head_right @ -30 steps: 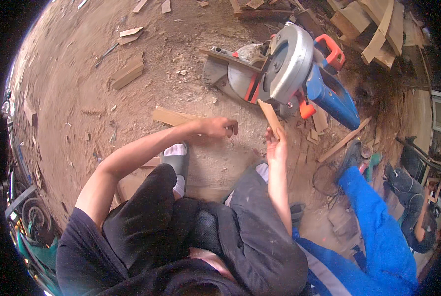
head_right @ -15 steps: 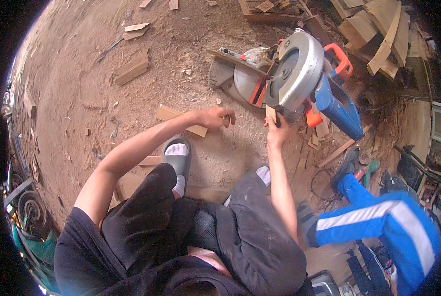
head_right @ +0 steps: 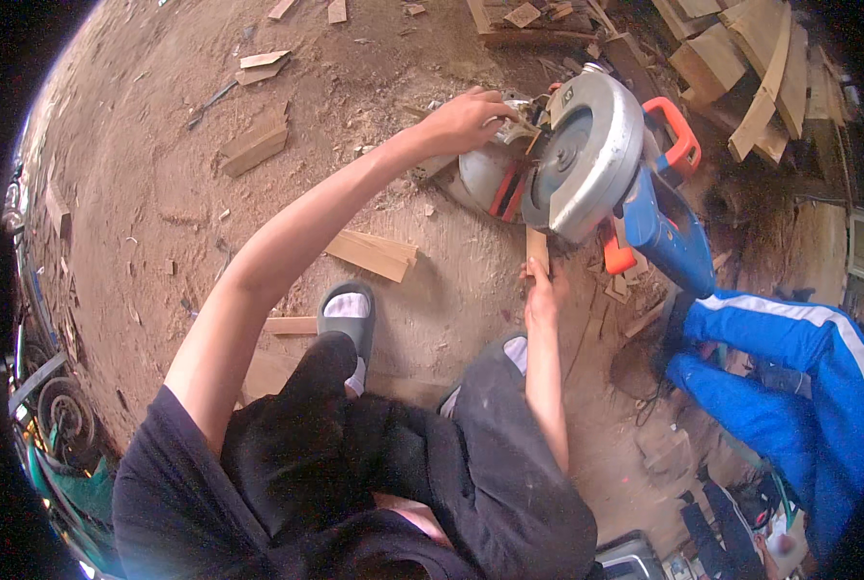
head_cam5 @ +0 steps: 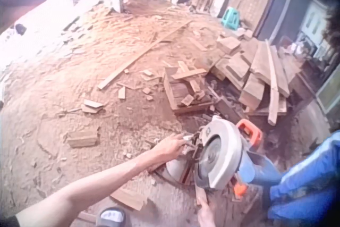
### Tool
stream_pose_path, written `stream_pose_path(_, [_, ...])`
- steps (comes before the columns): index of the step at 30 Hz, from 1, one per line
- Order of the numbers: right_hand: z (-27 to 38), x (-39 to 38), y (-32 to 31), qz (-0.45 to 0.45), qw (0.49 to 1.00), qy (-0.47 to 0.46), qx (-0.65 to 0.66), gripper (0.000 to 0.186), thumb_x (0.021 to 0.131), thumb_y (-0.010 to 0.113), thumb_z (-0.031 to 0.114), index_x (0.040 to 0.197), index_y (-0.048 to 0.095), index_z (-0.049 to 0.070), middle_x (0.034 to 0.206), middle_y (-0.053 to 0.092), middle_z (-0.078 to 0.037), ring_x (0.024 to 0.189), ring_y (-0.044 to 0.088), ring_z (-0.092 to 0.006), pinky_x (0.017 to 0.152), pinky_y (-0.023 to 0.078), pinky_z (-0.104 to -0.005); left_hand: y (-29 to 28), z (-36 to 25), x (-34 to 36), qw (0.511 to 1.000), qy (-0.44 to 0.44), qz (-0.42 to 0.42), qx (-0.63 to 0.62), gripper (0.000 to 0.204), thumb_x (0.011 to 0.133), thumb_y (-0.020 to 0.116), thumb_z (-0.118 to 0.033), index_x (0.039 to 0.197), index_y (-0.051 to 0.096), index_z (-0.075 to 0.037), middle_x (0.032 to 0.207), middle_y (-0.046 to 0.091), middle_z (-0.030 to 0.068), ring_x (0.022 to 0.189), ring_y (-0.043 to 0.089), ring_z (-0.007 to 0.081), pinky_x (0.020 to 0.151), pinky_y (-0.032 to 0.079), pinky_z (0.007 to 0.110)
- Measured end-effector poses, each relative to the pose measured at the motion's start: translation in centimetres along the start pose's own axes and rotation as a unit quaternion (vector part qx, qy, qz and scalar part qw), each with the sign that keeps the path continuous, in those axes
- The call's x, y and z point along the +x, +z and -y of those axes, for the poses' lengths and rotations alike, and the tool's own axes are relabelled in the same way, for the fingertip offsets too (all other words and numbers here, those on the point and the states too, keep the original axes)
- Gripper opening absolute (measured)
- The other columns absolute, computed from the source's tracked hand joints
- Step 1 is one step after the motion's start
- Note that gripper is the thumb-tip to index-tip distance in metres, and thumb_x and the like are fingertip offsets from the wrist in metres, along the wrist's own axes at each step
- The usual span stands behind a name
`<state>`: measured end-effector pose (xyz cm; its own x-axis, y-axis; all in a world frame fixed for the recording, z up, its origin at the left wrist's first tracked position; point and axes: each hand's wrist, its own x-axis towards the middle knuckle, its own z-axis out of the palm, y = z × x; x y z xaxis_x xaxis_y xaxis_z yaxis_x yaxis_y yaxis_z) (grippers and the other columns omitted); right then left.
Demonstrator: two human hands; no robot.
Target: The person uses a miter saw to cut a small piece of wood, then handles and inspects several other cut wood pieces.
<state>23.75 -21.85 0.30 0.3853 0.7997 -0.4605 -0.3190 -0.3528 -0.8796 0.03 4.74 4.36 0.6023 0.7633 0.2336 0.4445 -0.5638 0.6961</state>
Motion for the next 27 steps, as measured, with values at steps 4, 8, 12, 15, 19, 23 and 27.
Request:
stream_pose_path(4, [0.3, -2.3, -0.9, -0.013, 0.998, 0.046, 0.029, 0.021, 0.095, 0.070, 0.005, 0.113, 0.064, -0.002, 0.097, 0.067, -0.009, 0.083, 0.066, -0.0174, 0.070, 0.053, -0.0307, 2.4, 0.9, 2.2, 0.999, -0.006, 0.029, 0.039, 0.036, 0.091, 0.059, -0.015, 0.125, 0.072, -0.014, 0.116, 0.065, 0.0152, 0.117, 0.059, 0.0370, 0.105, 0.047, 0.048])
stream_pose_path(8, [-0.3, -3.8, -2.8, -0.044, 0.997, 0.060, 0.036, 0.017, 0.096, 0.069, 0.004, 0.111, 0.064, -0.002, 0.095, 0.066, -0.008, 0.082, 0.066, -0.0180, 0.070, 0.053, -0.0312, 4.3, 1.4, 2.7, 0.997, -0.011, 0.044, 0.063, 0.038, 0.090, 0.058, -0.018, 0.125, 0.073, -0.020, 0.119, 0.066, 0.0129, 0.120, 0.059, 0.0345, 0.105, 0.047, 0.047])
stream_pose_path(12, [-0.8, -4.9, -4.3, -0.074, 0.993, 0.077, 0.052, 0.016, 0.096, 0.068, 0.004, 0.111, 0.064, -0.001, 0.094, 0.066, -0.008, 0.083, 0.066, -0.0185, 0.070, 0.052, -0.0322, 5.1, 1.3, 2.7, 0.996, -0.057, 0.021, 0.064, 0.040, 0.090, 0.057, -0.018, 0.125, 0.074, -0.024, 0.120, 0.066, 0.0115, 0.122, 0.058, 0.0335, 0.106, 0.045, 0.049])
stream_pose_path(15, [-1.0, -5.1, -5.0, -0.083, 0.991, 0.081, 0.063, 0.015, 0.096, 0.068, 0.004, 0.110, 0.065, 0.000, 0.094, 0.067, -0.008, 0.083, 0.066, -0.0188, 0.070, 0.052, -0.0326, 5.0, 1.1, 2.8, 0.995, -0.078, 0.030, 0.053, 0.041, 0.089, 0.057, -0.018, 0.126, 0.074, -0.026, 0.121, 0.066, 0.0107, 0.124, 0.057, 0.0331, 0.107, 0.043, 0.050])
stream_pose_path(19, [-1.5, -4.8, -6.0, -0.081, 0.991, 0.076, 0.072, 0.014, 0.097, 0.068, 0.004, 0.110, 0.065, 0.001, 0.095, 0.068, -0.008, 0.083, 0.066, -0.0190, 0.069, 0.052, -0.0324, 4.6, 0.7, 3.1, 0.993, -0.083, 0.061, 0.053, 0.040, 0.089, 0.059, -0.019, 0.126, 0.073, -0.027, 0.123, 0.066, 0.0092, 0.126, 0.055, 0.0320, 0.107, 0.042, 0.049])
stream_pose_path(23, [-1.4, -4.5, -6.4, -0.082, 0.991, 0.082, 0.069, 0.014, 0.096, 0.068, 0.004, 0.110, 0.066, 0.001, 0.095, 0.069, -0.008, 0.082, 0.066, -0.0186, 0.069, 0.053, -0.0312, 4.3, 0.4, 3.2, 0.992, -0.095, 0.063, 0.063, 0.034, 0.090, 0.064, -0.025, 0.123, 0.074, -0.027, 0.124, 0.066, 0.0081, 0.128, 0.054, 0.0312, 0.108, 0.040, 0.051])
stream_pose_path(27, [-1.0, -4.6, -6.2, -0.083, 0.991, 0.081, 0.067, 0.014, 0.096, 0.068, 0.004, 0.110, 0.066, 0.001, 0.096, 0.069, -0.008, 0.082, 0.066, -0.0183, 0.070, 0.053, -0.0305, 4.2, 0.1, 3.2, 0.991, -0.100, 0.068, 0.049, 0.031, 0.091, 0.068, -0.033, 0.120, 0.075, -0.026, 0.124, 0.066, 0.0080, 0.128, 0.054, 0.0315, 0.107, 0.039, 0.053])
